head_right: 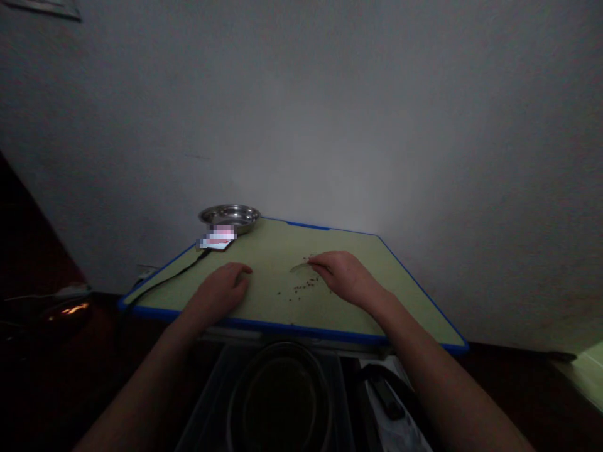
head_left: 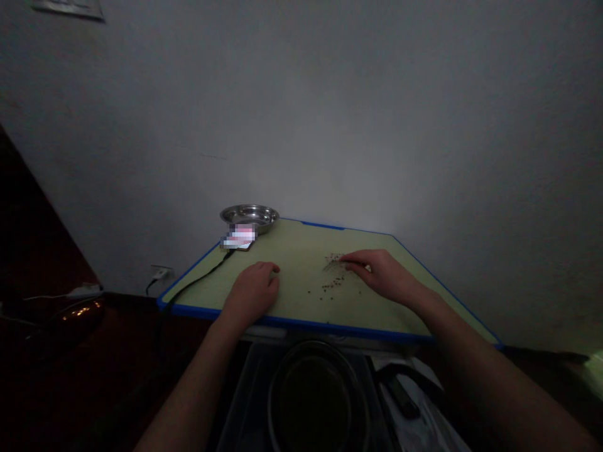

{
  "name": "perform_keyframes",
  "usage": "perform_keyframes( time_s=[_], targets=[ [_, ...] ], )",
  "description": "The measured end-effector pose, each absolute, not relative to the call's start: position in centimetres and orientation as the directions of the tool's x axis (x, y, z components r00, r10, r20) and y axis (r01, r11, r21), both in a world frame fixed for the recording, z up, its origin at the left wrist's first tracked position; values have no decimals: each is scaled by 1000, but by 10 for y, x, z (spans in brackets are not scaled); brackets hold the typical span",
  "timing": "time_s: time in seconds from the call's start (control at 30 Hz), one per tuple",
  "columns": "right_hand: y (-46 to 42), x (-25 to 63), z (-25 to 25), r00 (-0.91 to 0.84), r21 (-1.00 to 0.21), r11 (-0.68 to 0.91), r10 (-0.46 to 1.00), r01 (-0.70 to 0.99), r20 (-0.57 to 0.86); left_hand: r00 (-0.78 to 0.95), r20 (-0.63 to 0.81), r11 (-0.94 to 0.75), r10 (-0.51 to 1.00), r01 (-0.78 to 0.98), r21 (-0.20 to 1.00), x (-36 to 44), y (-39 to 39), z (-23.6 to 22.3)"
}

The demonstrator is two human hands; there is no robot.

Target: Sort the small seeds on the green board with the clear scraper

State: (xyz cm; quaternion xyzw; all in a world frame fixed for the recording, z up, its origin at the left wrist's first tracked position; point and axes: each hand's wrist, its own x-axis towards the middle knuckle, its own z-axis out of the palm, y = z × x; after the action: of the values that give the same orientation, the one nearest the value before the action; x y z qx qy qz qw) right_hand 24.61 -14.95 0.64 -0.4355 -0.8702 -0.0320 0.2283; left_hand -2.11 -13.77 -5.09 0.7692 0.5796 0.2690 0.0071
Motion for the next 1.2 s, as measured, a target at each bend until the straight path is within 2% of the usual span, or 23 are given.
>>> perform_keyframes(
  time_s=[0.1,0.33,0.53,0.83,1.2],
  targets=[
    [-151,254,8,-439,-256,566,796,784,416,186,407,-329,894,890,315,-22,-138,-51],
    [-144,292,-12,-263,-438,418,890,796,372,189,400,-327,897,893,310,-21,-138,-50],
    [-138,289,-25,-274,-540,421,902,729,334,182,378,-310,908,898,313,-21,-138,-49],
    [-130,234,-30,-393,-500,516,856,696,336,175,381,-308,908,895,323,-22,-137,-49],
    [-120,280,-21,-200,-514,382,905,768,375,197,400,-334,895,890,310,-22,-138,-50]
  ],
)
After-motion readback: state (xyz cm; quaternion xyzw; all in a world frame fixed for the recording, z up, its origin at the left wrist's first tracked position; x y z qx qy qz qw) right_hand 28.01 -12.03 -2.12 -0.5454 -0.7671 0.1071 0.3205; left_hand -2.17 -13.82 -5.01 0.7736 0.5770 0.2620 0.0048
